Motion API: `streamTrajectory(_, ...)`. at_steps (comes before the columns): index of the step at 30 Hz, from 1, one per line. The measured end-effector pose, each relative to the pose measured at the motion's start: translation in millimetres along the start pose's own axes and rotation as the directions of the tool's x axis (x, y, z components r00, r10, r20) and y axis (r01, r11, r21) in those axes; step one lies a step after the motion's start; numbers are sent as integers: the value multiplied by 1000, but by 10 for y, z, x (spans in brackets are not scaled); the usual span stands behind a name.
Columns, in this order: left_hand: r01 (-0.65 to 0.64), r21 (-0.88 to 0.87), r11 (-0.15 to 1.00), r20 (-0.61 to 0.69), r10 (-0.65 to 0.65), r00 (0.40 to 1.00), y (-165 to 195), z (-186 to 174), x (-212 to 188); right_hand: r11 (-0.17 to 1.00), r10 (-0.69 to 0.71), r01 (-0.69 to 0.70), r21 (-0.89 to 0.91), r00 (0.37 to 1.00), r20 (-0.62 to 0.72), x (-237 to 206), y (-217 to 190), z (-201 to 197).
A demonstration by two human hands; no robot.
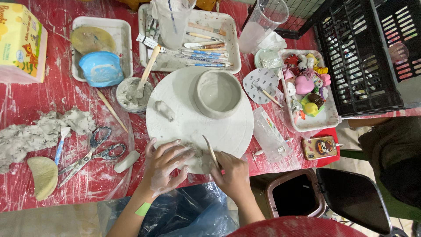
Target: The person works at a pottery table, using a wooden scoring tool to roughen the surface of a clay plate while shaping and pressing small clay pieces onto it, attaching them beside a clay bowl. They occasionally dip the tool into a slip bowl and press the clay pieces down by hand to secure them.
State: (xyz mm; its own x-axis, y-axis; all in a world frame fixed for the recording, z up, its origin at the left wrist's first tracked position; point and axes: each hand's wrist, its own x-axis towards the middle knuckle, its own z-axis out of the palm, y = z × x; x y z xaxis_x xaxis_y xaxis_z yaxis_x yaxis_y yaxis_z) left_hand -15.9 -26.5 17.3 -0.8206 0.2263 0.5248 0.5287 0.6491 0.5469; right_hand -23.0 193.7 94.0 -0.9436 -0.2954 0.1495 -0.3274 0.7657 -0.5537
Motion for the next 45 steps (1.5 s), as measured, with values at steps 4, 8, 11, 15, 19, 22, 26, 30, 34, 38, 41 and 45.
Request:
streamTrajectory(4, -4, -2, 1000, -6, 4, 1000, 3, -2, -4, 998, -57, 57, -41, 998, 2, -11, 38, 32)
streamTrajectory(8, 6, -8, 1000, -5, -6, 1000, -2, 7, -10, 997, -5, 8, -83, 999, 44, -3, 90, 39)
streamTrajectory(11, -2, -6, 1000, -9, 2, 1000, -7, 22, -19, 999, -20, 21, -39, 999, 46, 11, 95, 12)
streamTrajectory(15, 16, -16, 1000, 4, -16, 1000, -22, 34, -32, 986, -155, 156, -65, 987, 31, 29, 56, -19)
streamTrajectory(19, 0, -10, 1000, -1, 0, 1000, -33, 41, -41, 994, -110, 110, 13, 993, 45, 48, 67, -34)
streamTrajectory(22, 2, -1, 1000, 4, -2, 1000, -33, 46, -40, 997, -75, 76, -19, 996, 58, 40, 131, 0)
streamTrajectory(26, -1, -10, 1000, 7, 1, 1000, -26, 28, -27, 989, 85, -86, 120, 996, 11, -29, 317, 31)
streamTrajectory(30, 8, -20, 1000, 14, -8, 1000, 12, -21, 16, 906, 27, 63, 418, 979, -204, -32, 563, 55)
streamTrajectory(34, 65, -46, 997, -26, -66, 997, 113, -32, 79, 803, 18, 9, 595, 999, -40, 54, 725, 36)
streamTrajectory(38, 122, -48, 991, -69, -125, 990, 202, -5, 115, 807, -137, 151, 571, 988, -67, 150, 691, 18)
streamTrajectory(41, 125, -54, 991, -79, -129, 989, 202, 12, 120, 678, -10, -81, 731, 993, 120, 252, 597, 34)
streamTrajectory(45, 90, -41, 995, -81, -93, 992, 141, 20, 109, 540, 7, -187, 821, 976, 217, 467, 517, 75)
